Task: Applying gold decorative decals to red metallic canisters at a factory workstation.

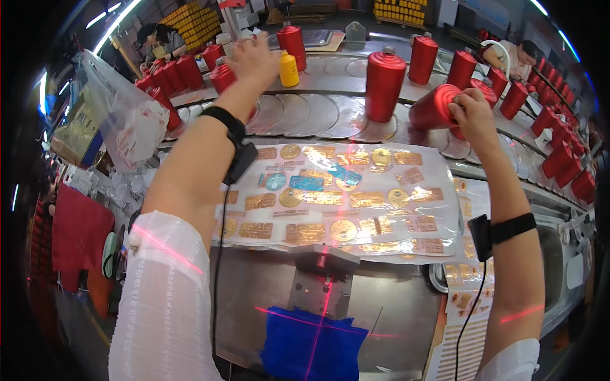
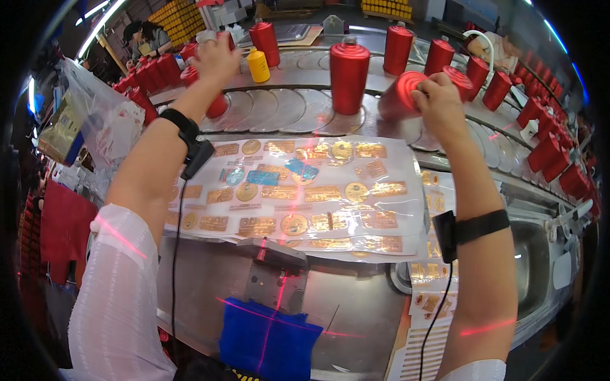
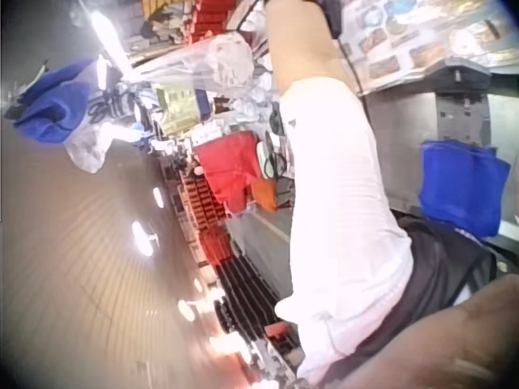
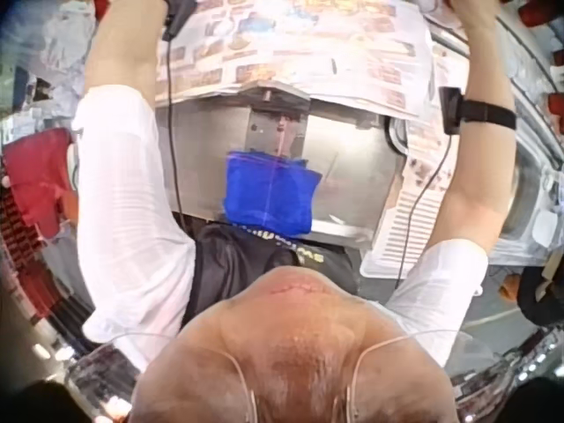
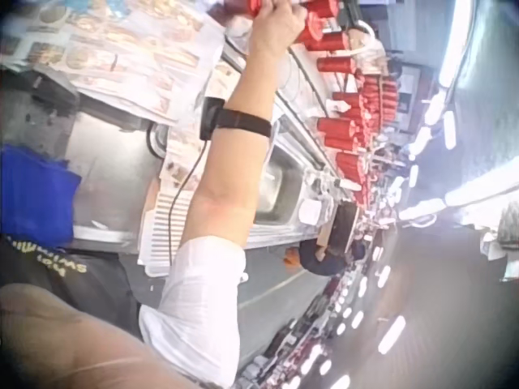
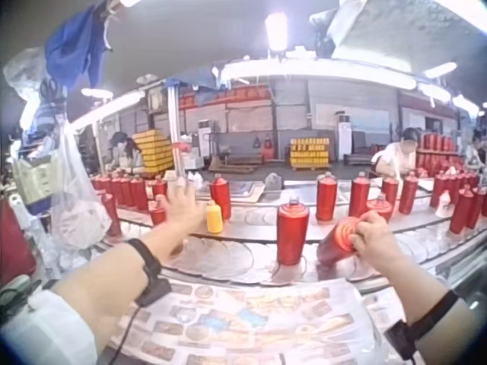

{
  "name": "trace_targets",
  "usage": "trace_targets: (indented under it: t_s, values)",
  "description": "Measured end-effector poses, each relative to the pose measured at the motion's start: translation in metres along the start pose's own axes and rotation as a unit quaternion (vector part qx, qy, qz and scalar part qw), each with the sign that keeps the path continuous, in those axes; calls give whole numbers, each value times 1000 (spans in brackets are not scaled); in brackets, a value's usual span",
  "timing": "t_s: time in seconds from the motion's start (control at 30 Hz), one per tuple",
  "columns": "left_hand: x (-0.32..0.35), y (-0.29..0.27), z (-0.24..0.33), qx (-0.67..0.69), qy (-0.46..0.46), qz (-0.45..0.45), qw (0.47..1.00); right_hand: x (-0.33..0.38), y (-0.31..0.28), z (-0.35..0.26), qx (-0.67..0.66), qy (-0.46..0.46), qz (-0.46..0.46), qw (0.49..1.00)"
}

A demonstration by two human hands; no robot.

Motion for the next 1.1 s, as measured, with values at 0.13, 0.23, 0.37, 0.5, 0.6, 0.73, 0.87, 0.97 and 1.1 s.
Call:
trace_targets:
  t_s: [0.13,0.23,0.37,0.5,0.6,0.73,0.87,0.97,1.1]
  values:
    - [-29,22,-77,8,-118,-31,992,1,-3,23,-10,24,12,1000]
    - [-37,44,-92,129,-143,-92,977,5,0,44,-7,51,11,999]
    - [-24,54,-87,234,-117,-45,964,15,-2,67,-2,78,46,996]
    - [-1,32,-85,279,-98,61,953,20,-23,121,-4,197,-4,980]
    - [-8,-30,-120,383,-78,93,916,5,-43,134,-95,177,-27,979]
    - [12,-162,-148,538,-35,49,841,-28,-96,138,-145,70,-103,982]
    - [83,-285,-220,377,-89,74,919,-55,-116,25,-163,34,-26,986]
    - [122,-317,-297,321,-61,26,945,-77,-110,-82,-305,95,-76,945]
    - [180,-330,-331,193,-108,54,974,-90,-87,-266,-480,-13,-191,856]
Point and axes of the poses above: each hand's wrist, its own x-axis away from the middle knuckle, its own y-axis out of the palm, z = x × y, the point moved 3 cm from there along -x, towards the middle knuckle, and after that the axes turned 4 degrees about -y, right-handed, at the moved point
